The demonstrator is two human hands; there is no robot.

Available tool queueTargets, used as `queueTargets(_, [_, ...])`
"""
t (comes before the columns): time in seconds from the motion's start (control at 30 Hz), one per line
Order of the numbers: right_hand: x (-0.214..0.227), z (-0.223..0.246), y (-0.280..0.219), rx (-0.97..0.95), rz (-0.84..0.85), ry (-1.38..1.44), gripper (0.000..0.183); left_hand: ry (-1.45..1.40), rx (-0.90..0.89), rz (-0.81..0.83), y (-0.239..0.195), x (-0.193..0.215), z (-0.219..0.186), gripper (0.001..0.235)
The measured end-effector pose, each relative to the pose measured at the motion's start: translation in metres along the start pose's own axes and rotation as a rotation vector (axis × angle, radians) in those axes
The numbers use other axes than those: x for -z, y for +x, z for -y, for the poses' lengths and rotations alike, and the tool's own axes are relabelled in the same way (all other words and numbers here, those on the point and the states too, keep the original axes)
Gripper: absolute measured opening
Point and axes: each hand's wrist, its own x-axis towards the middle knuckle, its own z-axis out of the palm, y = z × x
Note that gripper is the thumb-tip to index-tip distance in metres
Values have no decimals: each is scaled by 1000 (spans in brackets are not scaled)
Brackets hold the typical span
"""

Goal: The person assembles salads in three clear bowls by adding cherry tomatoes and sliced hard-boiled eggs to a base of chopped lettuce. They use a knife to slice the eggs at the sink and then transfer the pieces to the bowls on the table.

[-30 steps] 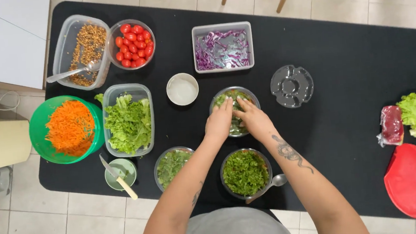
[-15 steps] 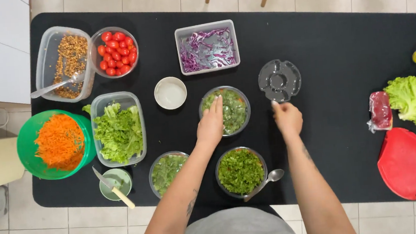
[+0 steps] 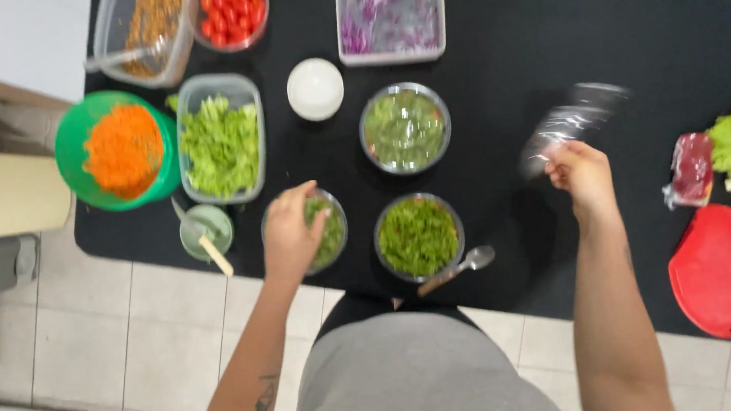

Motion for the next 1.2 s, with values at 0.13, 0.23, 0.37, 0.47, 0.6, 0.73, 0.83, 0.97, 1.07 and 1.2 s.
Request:
queueTargets(0.13, [-37,-16,-85,193,60,-421,11,-36,82,-51,-50,1,-3,37])
queueTargets(0.23, [-66,-26,-136,189,127,-961,19,-70,143,-20,-70,-11,-25,37])
queueTargets(0.37, [-85,-39,-148,204,170,-1210,30,-132,68,127,-79,-39,-56,39])
queueTargets(0.47, [-84,-26,-160,355,115,-1329,37,-94,-55,224,-81,-65,-68,53])
queueTargets(0.6, [-86,-14,-158,857,260,-1248,33,74,-174,384,-72,-73,-90,77])
queueTargets(0.73, [-109,-35,-146,1008,428,-1453,73,254,-167,557,-64,-99,-93,78])
queueTargets(0.83, [-120,-35,-139,801,574,-1414,75,488,-257,258,-66,-135,-73,59])
queueTargets(0.97, [-122,-37,-131,684,616,-1391,80,499,-279,165,-62,-136,-72,53])
queueTargets(1.07, [-120,-71,-127,780,523,-1441,87,404,-207,299,-71,-134,-73,63])
queueTargets(1.2, [-128,-85,-119,833,396,-1505,88,327,-158,393,-66,-143,-60,81])
